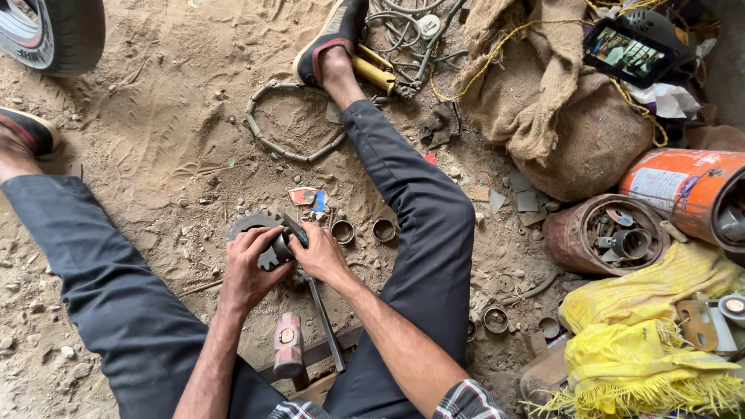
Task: The person sits on the ground and uses a hammer and a metal file to shape and smooth small metal rings. They repeatedly tap the rings with the hammer and file the edges, occasionally inspecting the fit of the rings against a larger gear-like component.
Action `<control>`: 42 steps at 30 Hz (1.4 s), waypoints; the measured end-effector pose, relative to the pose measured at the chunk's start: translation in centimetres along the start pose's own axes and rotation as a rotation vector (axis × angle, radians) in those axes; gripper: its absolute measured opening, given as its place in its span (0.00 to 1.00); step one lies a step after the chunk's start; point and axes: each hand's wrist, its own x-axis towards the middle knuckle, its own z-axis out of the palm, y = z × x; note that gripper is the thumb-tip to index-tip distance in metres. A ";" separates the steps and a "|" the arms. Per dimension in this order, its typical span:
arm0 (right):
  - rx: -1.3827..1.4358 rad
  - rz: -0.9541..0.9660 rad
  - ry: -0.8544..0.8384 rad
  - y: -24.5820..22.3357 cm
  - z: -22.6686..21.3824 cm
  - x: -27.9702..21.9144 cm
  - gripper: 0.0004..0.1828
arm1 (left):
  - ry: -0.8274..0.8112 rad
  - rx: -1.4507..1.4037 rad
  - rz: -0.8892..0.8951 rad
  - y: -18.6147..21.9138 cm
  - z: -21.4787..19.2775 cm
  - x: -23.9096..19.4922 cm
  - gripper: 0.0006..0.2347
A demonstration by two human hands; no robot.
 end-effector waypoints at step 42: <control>0.314 0.065 -0.068 0.2 0.0 0.0 0.20 | 0.071 -0.167 -0.171 0.1 -0.4 0.6 0.30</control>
